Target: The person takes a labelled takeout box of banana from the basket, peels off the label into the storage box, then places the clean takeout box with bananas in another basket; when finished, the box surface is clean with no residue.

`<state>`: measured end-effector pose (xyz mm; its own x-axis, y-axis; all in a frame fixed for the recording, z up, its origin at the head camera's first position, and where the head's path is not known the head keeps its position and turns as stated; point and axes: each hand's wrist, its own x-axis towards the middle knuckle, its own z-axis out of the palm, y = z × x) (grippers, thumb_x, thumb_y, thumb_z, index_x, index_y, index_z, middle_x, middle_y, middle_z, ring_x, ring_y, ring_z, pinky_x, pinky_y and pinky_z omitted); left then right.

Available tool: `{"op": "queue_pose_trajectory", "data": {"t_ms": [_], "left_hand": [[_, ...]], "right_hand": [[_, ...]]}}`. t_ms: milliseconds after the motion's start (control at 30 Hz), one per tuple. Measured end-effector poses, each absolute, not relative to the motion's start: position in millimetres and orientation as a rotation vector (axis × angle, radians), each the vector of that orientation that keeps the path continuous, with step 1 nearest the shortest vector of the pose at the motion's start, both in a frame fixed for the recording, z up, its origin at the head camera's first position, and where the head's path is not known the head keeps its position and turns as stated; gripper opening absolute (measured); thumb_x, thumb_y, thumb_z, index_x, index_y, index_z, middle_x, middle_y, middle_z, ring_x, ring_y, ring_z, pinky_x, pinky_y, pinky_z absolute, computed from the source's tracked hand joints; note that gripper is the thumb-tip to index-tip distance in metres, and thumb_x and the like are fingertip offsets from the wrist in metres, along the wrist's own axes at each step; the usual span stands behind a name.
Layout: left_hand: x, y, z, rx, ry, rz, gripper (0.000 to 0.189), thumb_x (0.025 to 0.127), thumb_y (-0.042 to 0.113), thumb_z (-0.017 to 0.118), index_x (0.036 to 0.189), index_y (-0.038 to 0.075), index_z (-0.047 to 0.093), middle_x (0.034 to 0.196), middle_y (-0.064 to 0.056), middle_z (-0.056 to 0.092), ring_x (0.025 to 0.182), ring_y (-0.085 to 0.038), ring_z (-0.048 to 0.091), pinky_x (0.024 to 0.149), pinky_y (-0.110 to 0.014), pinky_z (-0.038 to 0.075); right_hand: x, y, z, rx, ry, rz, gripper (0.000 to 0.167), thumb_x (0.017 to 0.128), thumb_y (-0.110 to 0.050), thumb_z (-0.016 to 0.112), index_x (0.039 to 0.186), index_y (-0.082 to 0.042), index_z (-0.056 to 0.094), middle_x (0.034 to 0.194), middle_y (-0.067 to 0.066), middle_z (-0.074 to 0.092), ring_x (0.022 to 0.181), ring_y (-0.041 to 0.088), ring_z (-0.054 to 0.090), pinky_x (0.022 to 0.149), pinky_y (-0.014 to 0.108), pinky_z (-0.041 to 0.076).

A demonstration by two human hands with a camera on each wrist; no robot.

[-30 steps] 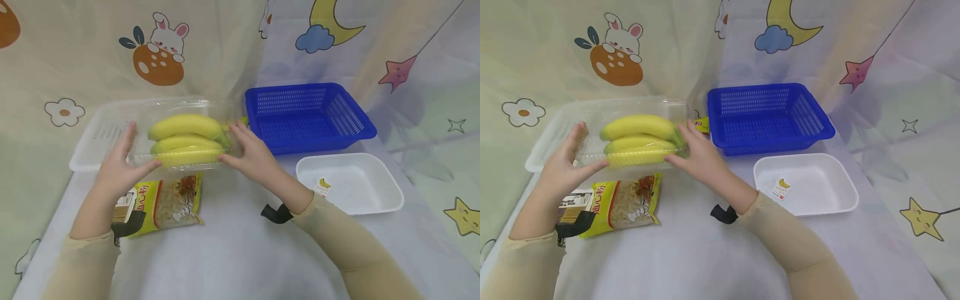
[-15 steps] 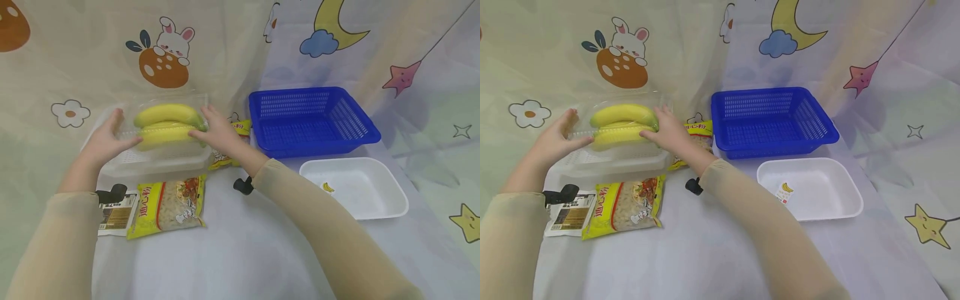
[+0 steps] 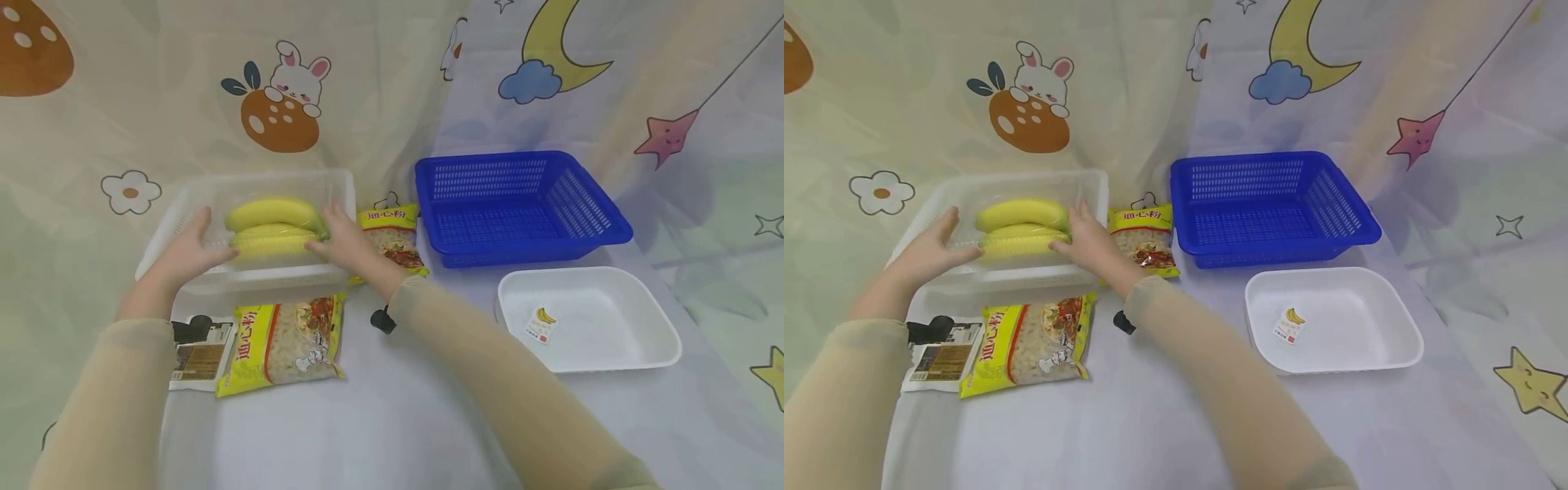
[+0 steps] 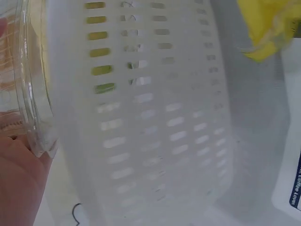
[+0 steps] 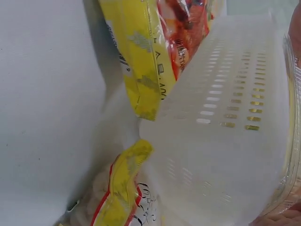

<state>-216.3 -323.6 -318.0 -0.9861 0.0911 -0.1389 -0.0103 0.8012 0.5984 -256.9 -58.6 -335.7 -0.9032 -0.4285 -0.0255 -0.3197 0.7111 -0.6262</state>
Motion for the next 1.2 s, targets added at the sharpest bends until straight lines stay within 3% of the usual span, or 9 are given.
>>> {"op": "queue_pose_trajectory", "data": {"t_ms": [67, 300, 533, 800, 1033, 1200], "left_hand": [[-216.2, -325.4, -323.7, 0.057, 2.822, 0.930, 0.102, 0.084, 0.040, 0.059, 0.142, 0.006, -0.017, 0.150, -0.016, -0.016, 0.137, -0.040, -0.010, 0.108, -0.060, 0.003], [-215.6, -332.2, -334.0, 0.039, 2.786, 0.858, 0.103, 0.083, 0.046, 0.058, 0.142, 0.007, -0.017, 0.149, -0.018, -0.013, 0.136, -0.042, -0.006, 0.108, -0.060, 0.004], [-223.3, -336.3, -346.4, 0.014, 2.753, 0.768, 0.105, 0.081, 0.051, 0.059, 0.143, 0.004, -0.013, 0.149, -0.021, -0.009, 0.136, -0.045, -0.002, 0.107, -0.061, 0.007], [-228.4, -326.7, -345.5, -0.022, 2.736, 0.667, 0.103, 0.081, 0.044, 0.060, 0.142, -0.004, -0.007, 0.147, -0.030, -0.002, 0.133, -0.050, 0.003, 0.105, -0.063, 0.009], [-224.7, -325.8, -340.0, -0.079, 2.751, 0.648, 0.096, 0.085, 0.043, 0.055, 0.142, -0.005, -0.005, 0.145, -0.034, 0.004, 0.131, -0.053, 0.007, 0.103, -0.064, 0.012], [-218.5, -327.7, -337.5, -0.107, 2.885, 0.675, 0.086, 0.090, 0.047, 0.043, 0.143, -0.004, -0.001, 0.144, -0.034, 0.013, 0.129, -0.053, 0.016, 0.102, -0.064, 0.019]], "right_hand": [[-257.6, -60.4, -338.1, -0.616, 2.770, -0.868, 0.086, 0.084, -0.048, 0.058, 0.146, -0.009, 0.013, 0.153, 0.012, 0.003, 0.136, 0.032, 0.024, 0.111, 0.042, 0.022], [-261.7, -65.3, -344.3, -0.659, 2.878, -0.468, 0.085, 0.081, -0.062, 0.049, 0.145, -0.014, 0.021, 0.152, 0.008, 0.013, 0.135, 0.023, 0.030, 0.109, 0.054, -0.009], [-262.6, -67.1, -349.3, -0.662, 2.899, -0.367, 0.084, 0.080, -0.064, 0.050, 0.145, -0.018, 0.023, 0.152, 0.006, 0.015, 0.135, 0.020, 0.030, 0.107, 0.058, -0.010], [-263.7, -65.2, -352.6, -0.685, 2.897, -0.316, 0.075, 0.083, -0.060, 0.049, 0.143, -0.020, 0.028, 0.151, 0.003, 0.023, 0.137, 0.019, 0.027, 0.105, 0.062, -0.012], [-267.2, -55.3, -354.9, -0.630, 2.869, -0.657, 0.060, 0.087, -0.048, 0.053, 0.139, -0.023, 0.037, 0.143, -0.007, 0.039, 0.132, 0.016, 0.035, 0.108, 0.057, -0.009], [-264.3, -46.6, -351.0, -0.582, 2.817, -0.885, 0.057, 0.087, -0.045, 0.054, 0.138, -0.025, 0.038, 0.141, -0.005, 0.042, 0.130, 0.016, 0.039, 0.110, 0.054, -0.009]]}}
